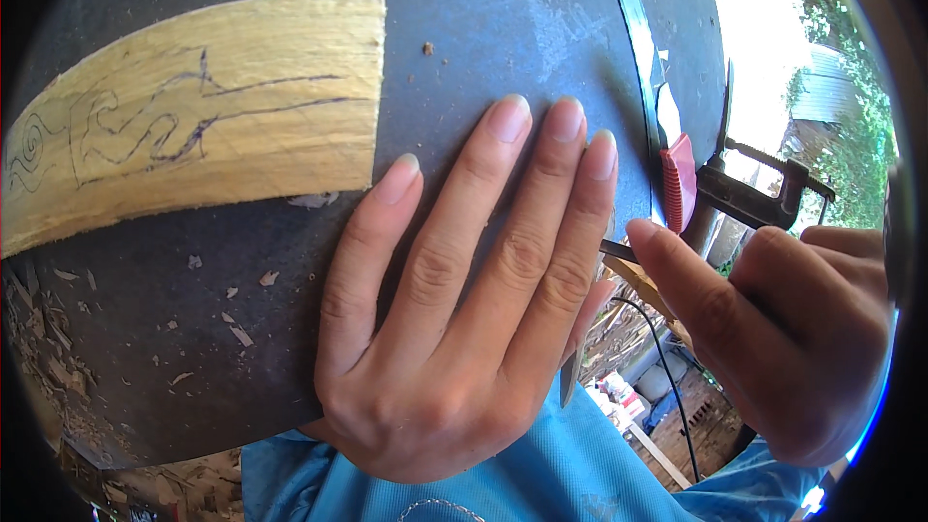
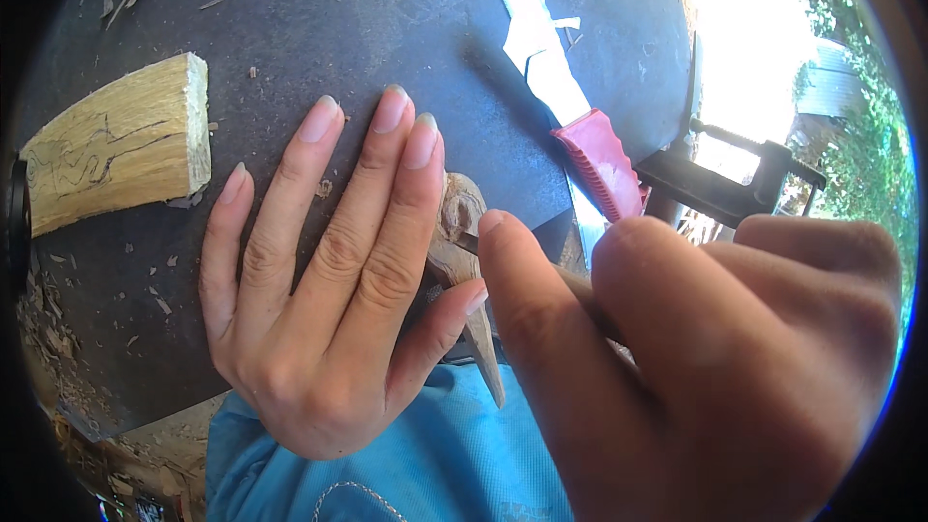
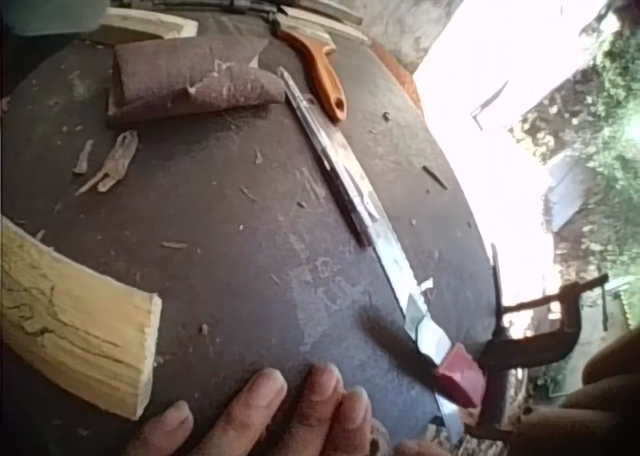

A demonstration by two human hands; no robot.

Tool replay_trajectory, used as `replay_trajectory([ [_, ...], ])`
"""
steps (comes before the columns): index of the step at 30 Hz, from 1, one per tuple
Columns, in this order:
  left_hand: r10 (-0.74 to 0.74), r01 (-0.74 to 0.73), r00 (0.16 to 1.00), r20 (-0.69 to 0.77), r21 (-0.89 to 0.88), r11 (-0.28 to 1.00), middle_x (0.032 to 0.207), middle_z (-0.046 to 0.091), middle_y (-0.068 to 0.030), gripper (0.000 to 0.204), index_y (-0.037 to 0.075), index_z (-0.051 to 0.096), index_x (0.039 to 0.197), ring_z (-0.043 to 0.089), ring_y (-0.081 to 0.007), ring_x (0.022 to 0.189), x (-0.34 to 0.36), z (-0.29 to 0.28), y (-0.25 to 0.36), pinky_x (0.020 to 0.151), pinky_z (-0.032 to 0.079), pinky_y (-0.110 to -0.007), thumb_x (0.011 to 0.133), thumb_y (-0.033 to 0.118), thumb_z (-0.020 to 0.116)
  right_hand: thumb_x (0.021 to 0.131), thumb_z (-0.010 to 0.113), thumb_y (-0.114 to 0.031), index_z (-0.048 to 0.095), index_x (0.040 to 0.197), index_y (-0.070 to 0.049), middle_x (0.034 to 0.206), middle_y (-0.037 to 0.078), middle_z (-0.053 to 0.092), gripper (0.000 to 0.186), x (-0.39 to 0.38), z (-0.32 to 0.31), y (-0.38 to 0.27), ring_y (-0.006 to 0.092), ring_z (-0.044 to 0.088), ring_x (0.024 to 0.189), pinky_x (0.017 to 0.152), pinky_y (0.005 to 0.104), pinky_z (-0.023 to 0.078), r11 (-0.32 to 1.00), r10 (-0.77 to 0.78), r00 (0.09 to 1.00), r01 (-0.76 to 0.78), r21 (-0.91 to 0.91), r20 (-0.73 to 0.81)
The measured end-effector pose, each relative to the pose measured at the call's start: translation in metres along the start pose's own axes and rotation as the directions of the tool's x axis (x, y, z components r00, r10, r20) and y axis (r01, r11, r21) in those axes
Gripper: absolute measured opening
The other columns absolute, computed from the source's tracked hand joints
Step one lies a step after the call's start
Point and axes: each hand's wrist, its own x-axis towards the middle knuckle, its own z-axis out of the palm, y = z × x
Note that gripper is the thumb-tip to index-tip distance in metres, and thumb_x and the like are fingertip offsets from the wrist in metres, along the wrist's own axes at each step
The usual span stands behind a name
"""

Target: Use a carving tool and a saw blade to shape and detail a small wooden object.

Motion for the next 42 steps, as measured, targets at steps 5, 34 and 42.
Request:
replay_trajectory([
  [5,-0.004,0.004,1.0,-0.02,0.029,1.0,0.127,0.075,0.001,0.051,0.015,0.076,0.127,0.067,-0.0233,0.125,-0.005,0.003,-0.003,0.113,0.038,-0.043,0.107,0.049,0.044,0.077,0.078,-0.018,0.079,0.115,-0.006,0.057,-0.003,0.035,0.04,0.001,0.013,-0.014,0.007,0.039,0.042,0.041,0.0298,0.027,0.995,0.101,0.994,-0.099,0.033,-0.042],
  [34,-0.044,0.037,0.992,0.114,0.065,0.997,0.129,0.073,-0.0044,0.045,0.015,0.07,0.132,0.063,-0.0246,0.131,-0.02,0.007,0.005,0.122,0.031,-0.051,0.107,0.046,0.049,0.051,0.074,-0.009,0.078,0.113,0.005,0.064,0.001,0.051,0.064,-0.008,0.056,-0.057,0.007,0.043,0.052,0.047,0.0217,0.033,0.977,0.213,0.955,-0.215,0.012,-0.206],
  [42,-0.009,0.008,0.997,0.078,0.016,1.0,0.127,0.074,-0.008,0.05,0.008,0.072,0.129,0.065,-0.0267,0.128,-0.004,-0.003,0.006,0.119,0.032,-0.049,0.107,0.045,0.048,0.059,0.074,0.0,0.075,0.12,0.005,0.064,0.001,0.052,0.061,-0.024,0.051,-0.029,0.0056,0.044,0.05,0.042,0.0219,0.034,0.986,0.138,0.968,-0.115,0.119,-0.209],
])
